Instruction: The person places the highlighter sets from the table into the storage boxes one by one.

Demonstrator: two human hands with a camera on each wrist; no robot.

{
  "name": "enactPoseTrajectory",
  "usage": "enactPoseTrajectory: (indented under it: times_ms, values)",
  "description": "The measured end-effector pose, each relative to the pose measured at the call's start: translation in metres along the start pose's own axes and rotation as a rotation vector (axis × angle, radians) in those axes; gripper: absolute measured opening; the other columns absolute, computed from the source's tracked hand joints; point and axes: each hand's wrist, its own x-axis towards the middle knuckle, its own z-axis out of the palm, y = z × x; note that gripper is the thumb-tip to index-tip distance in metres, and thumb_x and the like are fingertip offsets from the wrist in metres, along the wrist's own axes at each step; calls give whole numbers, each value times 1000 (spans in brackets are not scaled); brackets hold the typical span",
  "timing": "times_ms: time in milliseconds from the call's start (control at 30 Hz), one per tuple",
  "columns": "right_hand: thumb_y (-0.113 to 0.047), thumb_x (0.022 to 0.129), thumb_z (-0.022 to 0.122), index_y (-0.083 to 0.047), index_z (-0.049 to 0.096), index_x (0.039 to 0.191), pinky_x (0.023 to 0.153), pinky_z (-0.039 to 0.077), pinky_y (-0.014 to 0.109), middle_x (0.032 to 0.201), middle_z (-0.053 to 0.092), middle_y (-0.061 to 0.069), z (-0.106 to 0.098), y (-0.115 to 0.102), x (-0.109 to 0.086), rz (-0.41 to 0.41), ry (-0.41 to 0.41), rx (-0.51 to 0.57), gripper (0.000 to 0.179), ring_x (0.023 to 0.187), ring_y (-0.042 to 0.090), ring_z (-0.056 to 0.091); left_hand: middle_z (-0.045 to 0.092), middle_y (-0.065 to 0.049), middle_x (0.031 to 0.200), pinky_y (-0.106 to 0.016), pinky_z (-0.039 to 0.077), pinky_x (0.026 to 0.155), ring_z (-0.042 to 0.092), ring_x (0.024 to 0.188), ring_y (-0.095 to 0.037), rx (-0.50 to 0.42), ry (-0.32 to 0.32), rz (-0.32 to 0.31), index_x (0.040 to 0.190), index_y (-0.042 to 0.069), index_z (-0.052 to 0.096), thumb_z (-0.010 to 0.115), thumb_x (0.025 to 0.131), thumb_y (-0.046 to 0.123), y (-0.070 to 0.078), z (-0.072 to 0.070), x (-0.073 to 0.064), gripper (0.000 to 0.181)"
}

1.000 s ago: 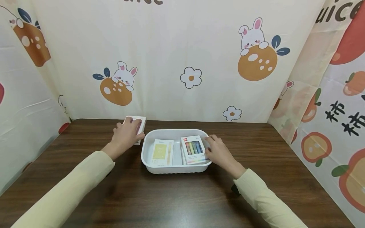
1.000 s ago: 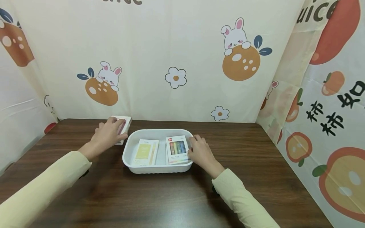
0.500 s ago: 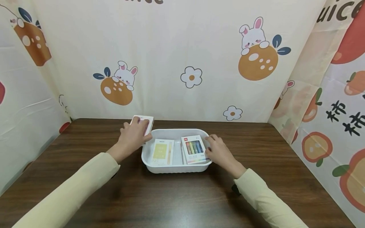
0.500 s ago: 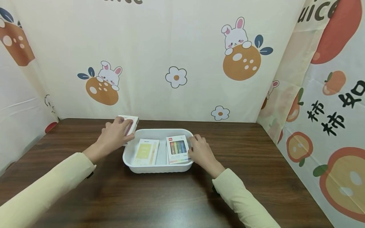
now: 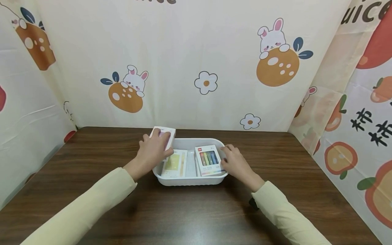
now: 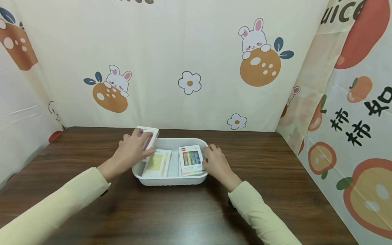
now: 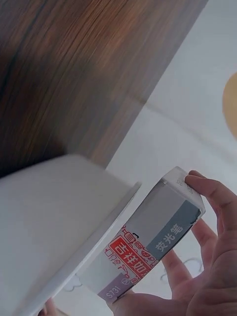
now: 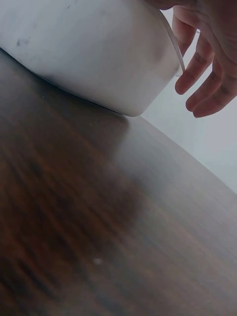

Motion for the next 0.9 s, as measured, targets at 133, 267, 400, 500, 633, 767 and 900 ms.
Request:
enactPoseTrajectory:
  times_ms: [133,267,400,500,633,767,900]
  values:
    - [-7,80,57,1,54,121,86,45,48,122,51,19,0,0,0,0,4,5,42,107,35,50,44,-21,124,-58,42,72,48,87,-46,7,23,19,126,16,50,60,79,36,9,3,-2,52]
    - [-7,80,57,2,54,121,86,45,48,122,51,19,0,0,0,-2,2,7,42,107,35,49,45,-20,124,-57,43,72,48,86,-44,12,16,28,126,16,50,60,80,36,17,5,-4,52]
    - [-7,80,56,2,54,120,86,44,49,122,51,19,0,0,0,-9,3,3,42,107,36,50,45,-20,125,-57,43,72,49,88,-46,10,8,42,127,16,50,59,80,36,25,6,-7,52]
    - [-7,79,56,2,54,120,85,45,49,121,51,19,0,0,0,-14,6,4,41,106,36,50,46,-19,124,-56,43,71,49,87,-45,6,15,49,125,17,51,59,80,36,29,8,-9,50]
    - [-7,79,56,2,55,119,85,45,49,121,52,19,-1,0,-1,-18,8,4,41,106,36,50,47,-18,121,-54,43,68,50,85,-44,4,34,62,123,17,53,59,79,36,33,11,-11,48]
    - [-7,79,56,3,55,119,85,44,49,120,52,19,0,0,0,-21,12,1,41,106,36,50,49,-18,118,-55,44,70,51,87,-46,4,51,74,121,17,54,60,78,36,37,14,-14,47]
    - [-7,79,56,2,54,119,85,44,49,121,51,19,0,0,0,-17,11,-3,42,106,36,50,52,-18,114,-58,45,69,52,90,-49,23,79,88,117,16,56,60,77,35,41,18,-17,44]
